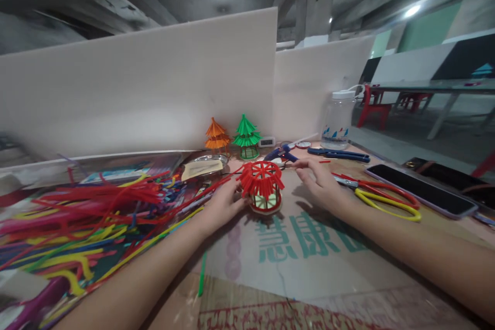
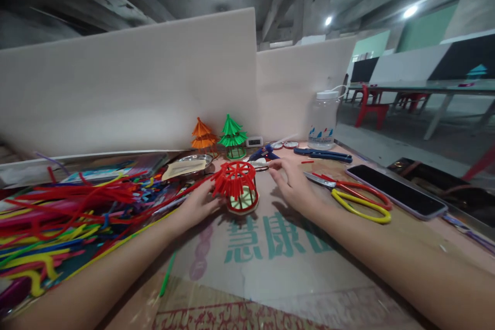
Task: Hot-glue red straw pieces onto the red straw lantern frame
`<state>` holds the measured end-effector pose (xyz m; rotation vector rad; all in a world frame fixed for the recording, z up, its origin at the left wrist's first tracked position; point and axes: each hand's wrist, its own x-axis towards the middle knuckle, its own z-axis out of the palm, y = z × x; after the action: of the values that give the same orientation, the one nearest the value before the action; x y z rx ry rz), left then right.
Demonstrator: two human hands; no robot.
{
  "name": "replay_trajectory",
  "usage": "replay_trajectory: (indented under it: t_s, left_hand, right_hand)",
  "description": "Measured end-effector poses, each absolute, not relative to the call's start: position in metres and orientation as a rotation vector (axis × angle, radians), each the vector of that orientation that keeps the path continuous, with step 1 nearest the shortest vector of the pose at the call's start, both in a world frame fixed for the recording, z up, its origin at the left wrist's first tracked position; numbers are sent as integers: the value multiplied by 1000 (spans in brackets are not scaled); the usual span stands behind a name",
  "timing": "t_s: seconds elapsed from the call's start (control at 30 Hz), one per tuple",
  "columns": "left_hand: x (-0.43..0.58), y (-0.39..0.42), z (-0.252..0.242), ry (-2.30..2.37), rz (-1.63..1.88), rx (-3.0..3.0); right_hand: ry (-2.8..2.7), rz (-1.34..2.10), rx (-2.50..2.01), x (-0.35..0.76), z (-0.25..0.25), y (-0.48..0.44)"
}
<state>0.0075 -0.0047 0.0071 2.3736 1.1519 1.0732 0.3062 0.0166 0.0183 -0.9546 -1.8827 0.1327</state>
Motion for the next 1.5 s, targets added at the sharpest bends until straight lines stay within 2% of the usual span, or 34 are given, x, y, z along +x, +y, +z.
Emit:
replay_trajectory:
  t_s: [0.2, 0.33, 0.63, 0.87, 1.17, 1.5]
  left_hand:
    - [-28, 20, 2, 1540, 1104, 2299]
    - [-32, 23, -7, 1596, 1117, 2352]
    - [-22, 16, -2, 1760, 781, 2567]
    - [-24, 14, 6, 1822, 687, 2541]
    - [-24, 11, 26, 1816, 813, 2387]
    - [-34, 15, 23, 1866, 781, 2408]
  right_hand:
    - [-2001, 416, -1069, 298, 12, 12]
    - [-2070, 522, -1034, 291, 18, 1]
    - [-2194, 707, -1056, 280, 17, 12]
    - [-2112, 723, -1131, 284, 7, 23]
    - [-2074, 619, -1191, 286, 8, 27]
    - [-2052, 602, -1175, 288, 1, 34]
